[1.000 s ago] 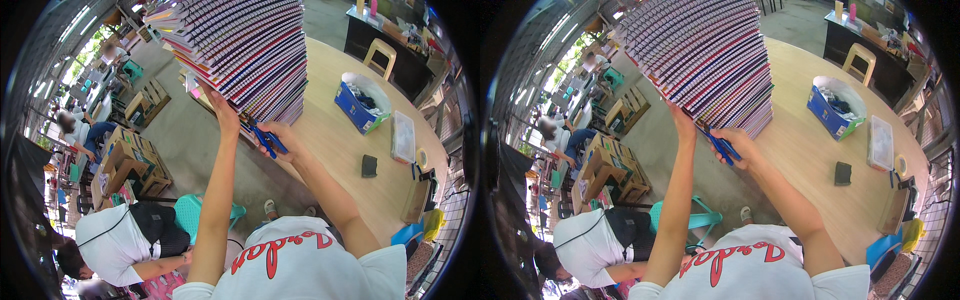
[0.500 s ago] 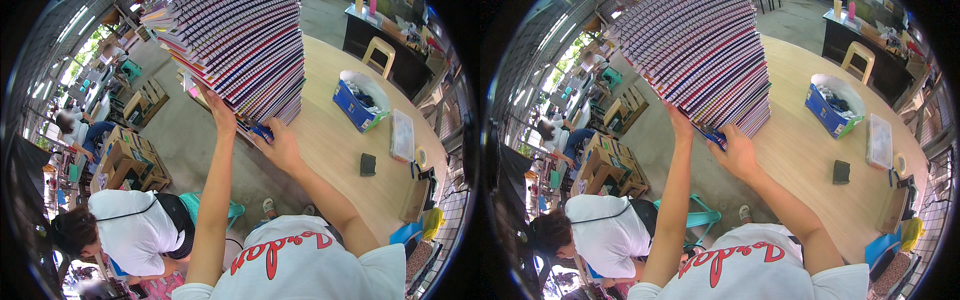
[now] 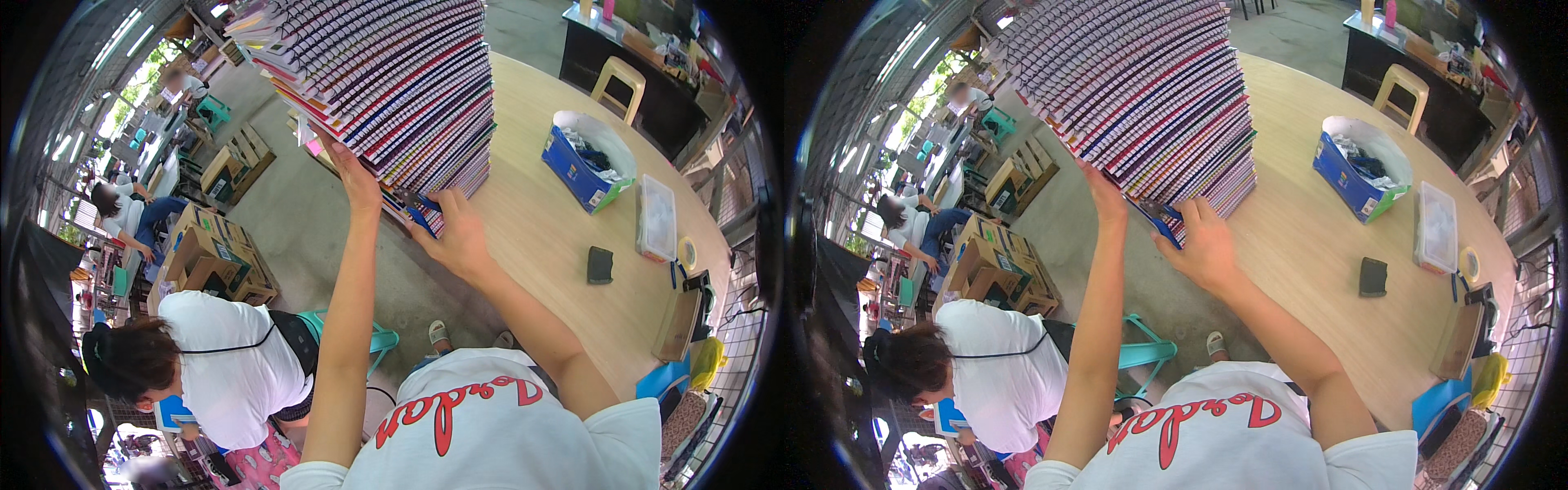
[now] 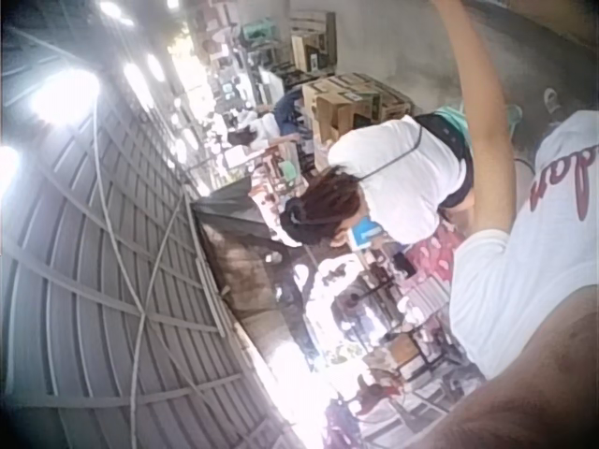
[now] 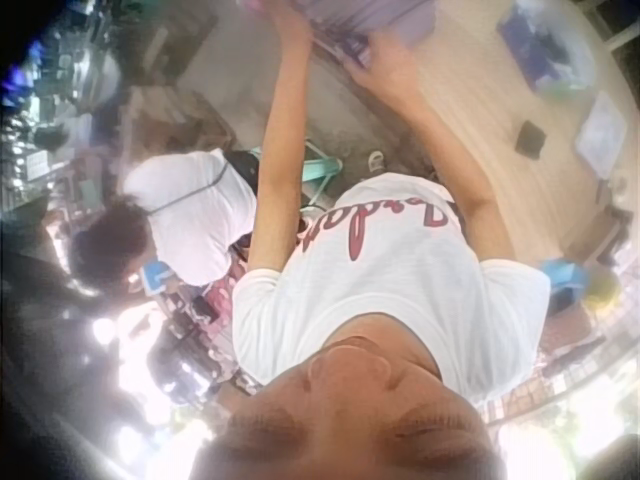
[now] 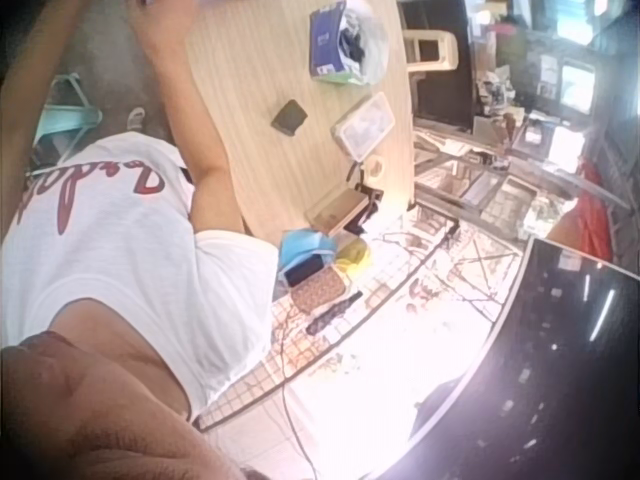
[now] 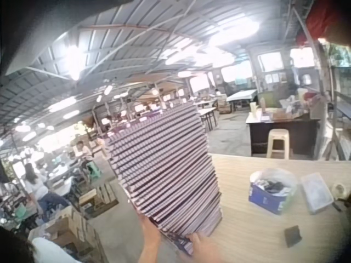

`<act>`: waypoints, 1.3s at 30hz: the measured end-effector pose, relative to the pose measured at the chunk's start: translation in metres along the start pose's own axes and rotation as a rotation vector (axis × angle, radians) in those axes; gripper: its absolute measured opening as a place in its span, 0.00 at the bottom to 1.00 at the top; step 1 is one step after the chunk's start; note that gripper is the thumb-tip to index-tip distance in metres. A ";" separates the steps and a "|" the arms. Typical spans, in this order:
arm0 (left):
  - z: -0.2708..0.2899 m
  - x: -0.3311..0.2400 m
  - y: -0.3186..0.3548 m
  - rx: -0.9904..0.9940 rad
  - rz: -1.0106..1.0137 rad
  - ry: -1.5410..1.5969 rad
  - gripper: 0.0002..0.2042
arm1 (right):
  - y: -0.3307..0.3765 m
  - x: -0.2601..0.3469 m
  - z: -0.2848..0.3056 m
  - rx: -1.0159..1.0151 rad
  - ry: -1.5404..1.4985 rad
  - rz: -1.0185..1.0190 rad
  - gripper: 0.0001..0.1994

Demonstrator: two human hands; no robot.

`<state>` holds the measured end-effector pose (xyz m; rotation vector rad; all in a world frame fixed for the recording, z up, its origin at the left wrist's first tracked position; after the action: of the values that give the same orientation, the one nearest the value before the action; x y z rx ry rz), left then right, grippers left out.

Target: The person uses pliers to trim the excess metal wire from the spiral bindings of notebooks, working through a large stack on a table.

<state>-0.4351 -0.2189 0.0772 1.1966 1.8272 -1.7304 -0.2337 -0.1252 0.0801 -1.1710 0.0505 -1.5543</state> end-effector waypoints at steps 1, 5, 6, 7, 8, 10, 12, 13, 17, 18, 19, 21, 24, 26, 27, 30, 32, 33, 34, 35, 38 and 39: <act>0.002 0.001 0.000 -0.004 0.006 0.005 0.37 | 0.000 0.000 -0.003 0.001 -0.001 0.000 0.23; 0.000 0.002 0.003 0.013 0.009 -0.016 0.36 | -0.008 -0.010 -0.008 0.212 -0.416 -0.370 0.15; 0.000 0.001 0.004 0.014 0.012 -0.018 0.36 | -0.007 -0.014 -0.013 0.447 -0.843 -0.739 0.14; 0.000 0.001 0.005 0.014 0.014 -0.021 0.35 | -0.009 -0.019 -0.013 0.449 -0.842 -0.742 0.14; -0.002 0.000 0.004 0.017 0.012 -0.022 0.35 | -0.011 -0.023 -0.012 0.495 -0.973 -0.789 0.12; -0.006 -0.003 0.003 0.024 0.010 -0.020 0.35 | -0.010 -0.026 -0.013 0.509 -0.885 -0.737 0.13; -0.001 -0.003 0.002 0.019 0.000 -0.039 0.35 | -0.002 -0.013 -0.006 0.292 -0.556 -0.430 0.15; 0.001 -0.003 0.002 0.016 -0.005 -0.047 0.34 | 0.001 -0.005 0.000 0.070 -0.222 -0.126 0.18; -0.002 -0.001 0.002 0.020 0.013 -0.009 0.35 | 0.009 -0.005 -0.001 0.031 -0.072 -0.037 0.22; -0.001 -0.001 0.002 0.029 0.008 0.001 0.34 | 0.010 -0.005 -0.003 0.032 -0.071 -0.038 0.22; -0.001 -0.001 0.002 0.033 0.005 0.005 0.34 | 0.010 -0.003 -0.005 0.038 -0.048 -0.046 0.21; -0.002 -0.001 0.001 0.034 0.002 0.008 0.34 | 0.011 -0.005 -0.009 0.043 -0.026 -0.054 0.20; -0.001 0.000 0.001 0.024 0.003 -0.007 0.34 | 0.007 -0.010 -0.009 0.074 -0.108 -0.111 0.18; -0.002 0.001 0.002 0.019 0.007 -0.020 0.33 | 0.006 -0.019 -0.016 0.573 -1.117 -0.964 0.17; -0.003 0.002 0.002 -0.001 0.006 -0.034 0.33 | 0.005 -0.021 -0.015 0.574 -1.116 -0.967 0.17; 0.001 0.002 0.002 0.006 0.013 -0.025 0.34 | 0.005 -0.016 -0.009 0.600 -1.173 -0.931 0.19; 0.002 0.003 0.001 0.033 0.022 0.000 0.35 | 0.006 -0.005 0.006 0.298 -0.338 -0.359 0.19; 0.001 0.003 0.001 0.030 0.023 0.009 0.35 | 0.008 -0.006 0.003 0.297 -0.337 -0.360 0.19; 0.000 0.003 0.000 0.025 0.023 0.018 0.36 | 0.009 -0.007 0.000 0.150 -0.235 -0.222 0.19; 0.000 0.003 0.000 0.022 0.025 0.026 0.36 | 0.009 -0.004 0.001 0.004 -0.131 -0.086 0.19; -0.001 0.002 0.001 0.014 0.031 0.041 0.37 | 0.010 -0.001 -0.003 0.006 -0.046 -0.072 0.20; -0.002 0.001 0.001 0.021 0.024 0.054 0.37 | 0.010 -0.002 -0.005 0.007 -0.045 -0.073 0.20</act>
<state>-0.4342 -0.2173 0.0761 1.2805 1.8214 -1.7246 -0.2298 -0.1300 0.0706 -1.2139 -0.0282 -1.5903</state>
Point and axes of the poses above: each hand's wrist, its own y-axis away from the middle knuckle, its own z-axis out of the back of the hand, x = y × z, the point moved 2 cm from there along -y, towards the middle knuckle, and after that the axes turned 6 degrees about y, right-handed, at the moved point
